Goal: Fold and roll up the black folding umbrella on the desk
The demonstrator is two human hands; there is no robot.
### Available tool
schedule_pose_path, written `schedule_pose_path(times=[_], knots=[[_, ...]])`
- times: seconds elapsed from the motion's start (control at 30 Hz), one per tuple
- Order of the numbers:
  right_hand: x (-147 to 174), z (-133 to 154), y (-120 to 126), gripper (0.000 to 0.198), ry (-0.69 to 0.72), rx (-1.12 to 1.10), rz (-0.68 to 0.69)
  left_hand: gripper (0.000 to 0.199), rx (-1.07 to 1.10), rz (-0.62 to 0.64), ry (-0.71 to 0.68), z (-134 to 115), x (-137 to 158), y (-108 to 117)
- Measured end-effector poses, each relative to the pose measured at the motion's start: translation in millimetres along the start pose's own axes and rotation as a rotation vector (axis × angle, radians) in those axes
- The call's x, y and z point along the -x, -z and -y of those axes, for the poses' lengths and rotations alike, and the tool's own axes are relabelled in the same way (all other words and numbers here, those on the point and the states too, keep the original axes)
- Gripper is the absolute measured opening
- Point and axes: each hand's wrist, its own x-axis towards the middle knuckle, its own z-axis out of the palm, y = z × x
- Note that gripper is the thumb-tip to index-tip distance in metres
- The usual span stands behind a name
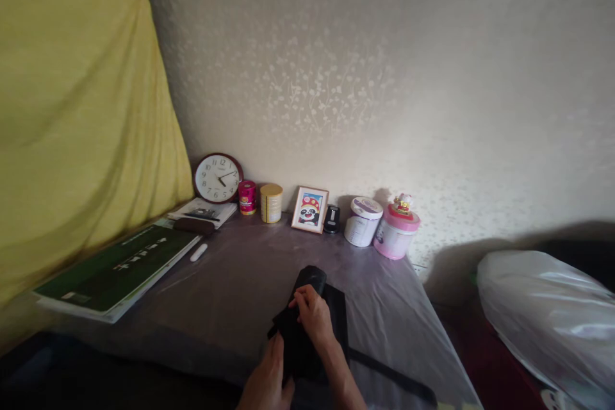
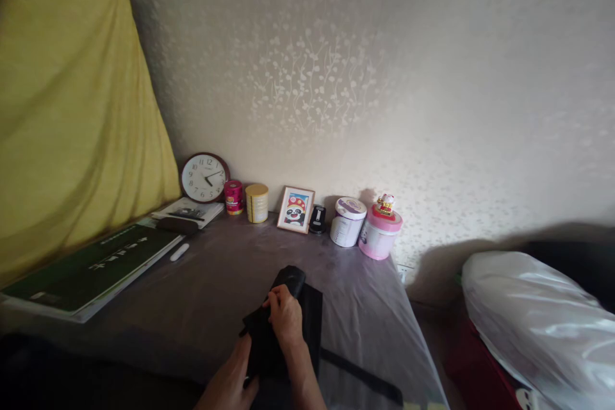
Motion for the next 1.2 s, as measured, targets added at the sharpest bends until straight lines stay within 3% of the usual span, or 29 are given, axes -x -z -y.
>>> schedule_pose_path(times=[0.2, 0.4, 0.5, 0.63, 0.77, 0.9, 1.03, 1.2], knots=[[4, 3, -6, 0.016, 0.050, 0.163, -0.053, 0.071, -0.065, 0.027, -0.040, 15, 9, 6], [5, 3, -6, 0.016, 0.054, 0.186, -0.053, 0.068, -0.156, -0.287, -0.109, 6, 10, 22], [4, 1, -6, 0.017, 0.058, 0.173, -0.053, 0.076, -0.187, -0.196, -0.151, 2, 3, 17], [9, -1, -5, 0.020, 0.101, 0.192, -0.068, 0.088, -0.166, -0.102, -0.106, 8, -5, -7], [16, -4, -2, 0.020, 0.332, 0.298, -0.078, 0.088, -0.151, -0.092, -0.094, 14, -8, -22], [12, -9, 1, 0.021, 0.509, 0.298, -0.024, 0.087, -0.199, -0.032, -0.052, 10, -9, -19], [-7, -20, 5, 0.023, 0.473, 0.304, -0.021, 0.089, -0.247, 0.010, -0.043, 0, -10, -12], [-25, -42, 11, 0.026, 0.406, 0.293, -0.130, 0.070, -0.340, -0.036, 0.013, -17, -9, -14]])
